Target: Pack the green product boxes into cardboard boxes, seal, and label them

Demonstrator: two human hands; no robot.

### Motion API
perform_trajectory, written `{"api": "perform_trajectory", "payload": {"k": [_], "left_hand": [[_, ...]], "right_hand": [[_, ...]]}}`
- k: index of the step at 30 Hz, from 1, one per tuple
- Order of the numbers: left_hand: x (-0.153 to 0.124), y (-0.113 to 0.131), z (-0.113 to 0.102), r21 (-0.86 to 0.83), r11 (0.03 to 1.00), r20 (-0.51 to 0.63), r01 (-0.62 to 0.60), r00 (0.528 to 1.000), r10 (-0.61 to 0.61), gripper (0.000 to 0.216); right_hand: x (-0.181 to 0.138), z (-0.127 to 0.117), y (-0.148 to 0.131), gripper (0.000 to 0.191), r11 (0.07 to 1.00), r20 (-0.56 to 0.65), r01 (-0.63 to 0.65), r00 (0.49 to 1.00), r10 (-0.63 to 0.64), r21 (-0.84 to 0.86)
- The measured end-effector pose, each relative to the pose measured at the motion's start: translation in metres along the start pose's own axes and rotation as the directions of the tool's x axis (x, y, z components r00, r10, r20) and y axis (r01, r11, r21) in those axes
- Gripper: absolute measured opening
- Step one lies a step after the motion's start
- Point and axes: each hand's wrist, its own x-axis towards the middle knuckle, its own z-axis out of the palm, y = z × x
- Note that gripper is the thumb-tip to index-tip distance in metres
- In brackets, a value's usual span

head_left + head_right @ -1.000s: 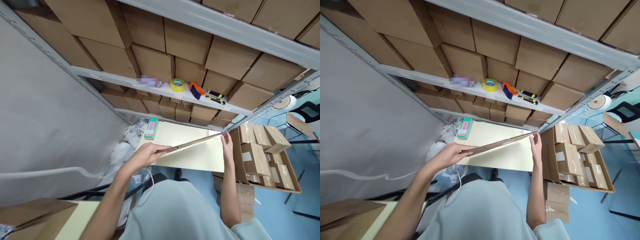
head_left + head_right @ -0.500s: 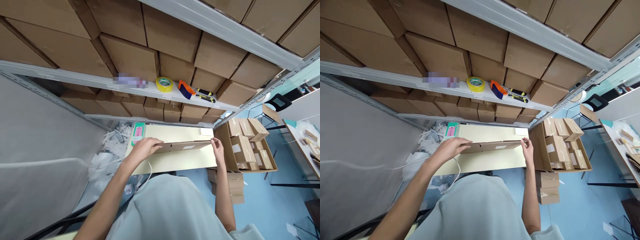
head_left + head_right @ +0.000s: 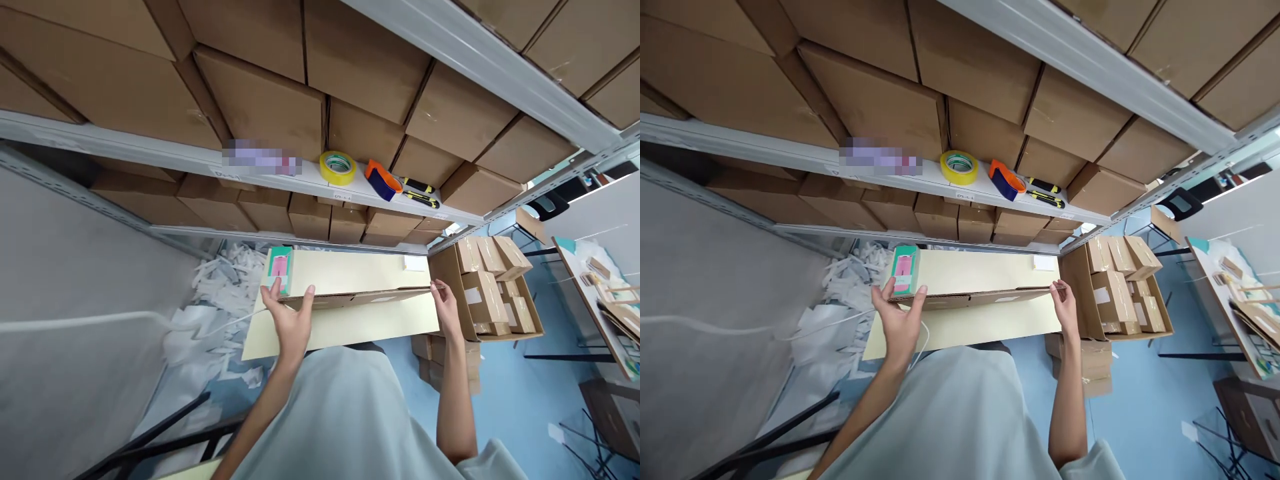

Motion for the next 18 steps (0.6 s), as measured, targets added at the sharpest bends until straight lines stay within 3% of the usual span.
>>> {"api": "perform_trajectory", "payload": {"k": [2, 7, 13, 18], "left_hand": [[0.000, 0.003, 0.006, 0.006, 1.000, -0.052, 0.012, 0.999, -0.012, 0.104], [0.010, 0.004, 0.006, 0.001, 1.000, -0.023, -0.006, 1.000, 0.006, 0.109], [0.022, 0.000, 0.017, -0.045, 0.999, 0.004, 0.014, 1.000, -0.013, 0.130], [0.025, -0.007, 0.032, -0.039, 0.999, 0.003, -0.007, 1.000, 0.007, 0.141]], "right_hand": [[0.002, 0.000, 0.002, 0.089, 1.000, 0.017, -0.021, 1.000, 0.021, 0.000], [0.012, -0.015, 0.005, 0.095, 0.999, 0.139, -0.033, 0.990, 0.036, -0.024], [0.029, -0.045, 0.001, 0.098, 0.991, 0.347, -0.020, 0.936, 0.065, -0.133], [0.046, -0.065, -0.001, 0.100, 0.973, 0.424, 0.007, 0.901, 0.094, -0.232]]}}
